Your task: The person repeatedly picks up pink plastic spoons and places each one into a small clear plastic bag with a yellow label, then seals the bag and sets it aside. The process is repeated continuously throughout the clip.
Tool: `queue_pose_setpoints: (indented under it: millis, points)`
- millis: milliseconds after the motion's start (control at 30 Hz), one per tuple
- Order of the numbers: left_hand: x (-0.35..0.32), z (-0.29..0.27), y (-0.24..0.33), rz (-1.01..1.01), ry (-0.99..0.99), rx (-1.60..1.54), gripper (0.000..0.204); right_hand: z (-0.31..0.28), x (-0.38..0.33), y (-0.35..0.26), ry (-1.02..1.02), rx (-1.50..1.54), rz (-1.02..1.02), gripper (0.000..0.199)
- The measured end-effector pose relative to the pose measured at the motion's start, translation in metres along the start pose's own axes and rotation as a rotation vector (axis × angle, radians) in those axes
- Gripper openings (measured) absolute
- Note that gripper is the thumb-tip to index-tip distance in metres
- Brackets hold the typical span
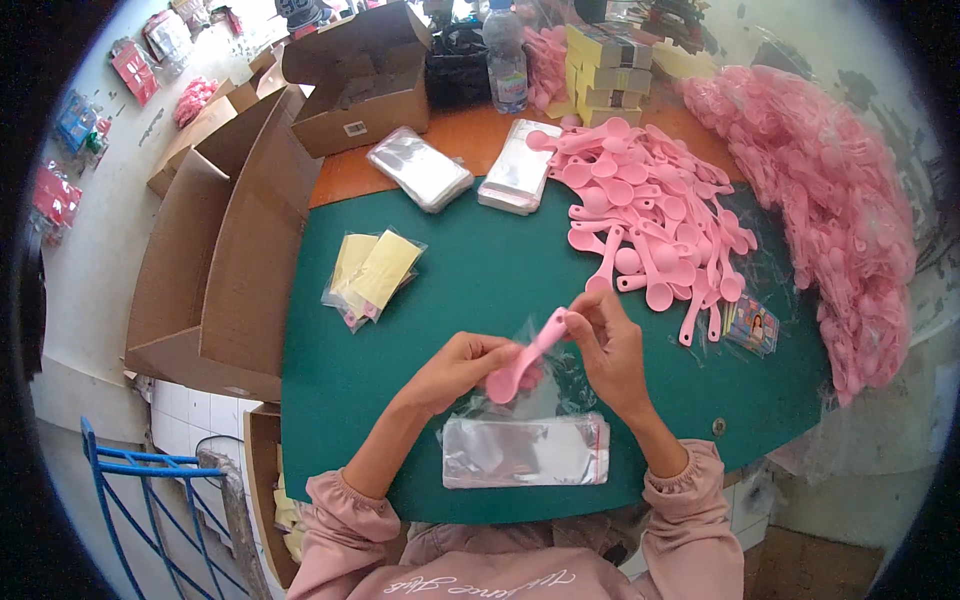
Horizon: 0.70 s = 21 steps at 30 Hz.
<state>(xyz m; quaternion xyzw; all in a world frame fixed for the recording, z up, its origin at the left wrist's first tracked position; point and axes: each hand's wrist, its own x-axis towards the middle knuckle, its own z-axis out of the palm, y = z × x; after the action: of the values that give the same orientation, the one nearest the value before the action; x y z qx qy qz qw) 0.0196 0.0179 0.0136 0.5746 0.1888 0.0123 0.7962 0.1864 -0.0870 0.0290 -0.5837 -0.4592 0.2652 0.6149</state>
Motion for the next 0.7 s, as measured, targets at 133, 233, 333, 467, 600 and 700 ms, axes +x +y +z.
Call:
queue_pose_setpoints:
  millis: [133,233,333,467,600,700]
  points:
    - [0.0,0.007,0.01,0.075,0.135,-0.12,0.036,-0.004,-0.002,-0.011,-0.236,-0.211,-0.084,0.038]
    - [0.001,0.004,0.014,0.17,0.134,0.069,0.035,-0.004,0.001,-0.016,-0.379,-0.329,-0.368,0.051]
    - [-0.007,0.003,0.024,0.15,0.158,-0.173,0.034,-0.063,0.008,-0.018,-0.248,-0.217,-0.123,0.046]
    - [-0.006,-0.004,0.028,0.073,0.154,-0.176,0.037,-0.243,-0.01,0.032,0.42,-1.36,0.422,0.027]
    - [-0.001,-0.009,0.024,0.001,0.119,-0.164,0.038,-0.261,-0.033,0.053,0.724,-1.477,0.568,0.026]
    - [-0.001,-0.014,0.024,0.043,0.093,-0.076,0.038,-0.278,-0.035,0.062,0.727,-1.323,0.396,0.026]
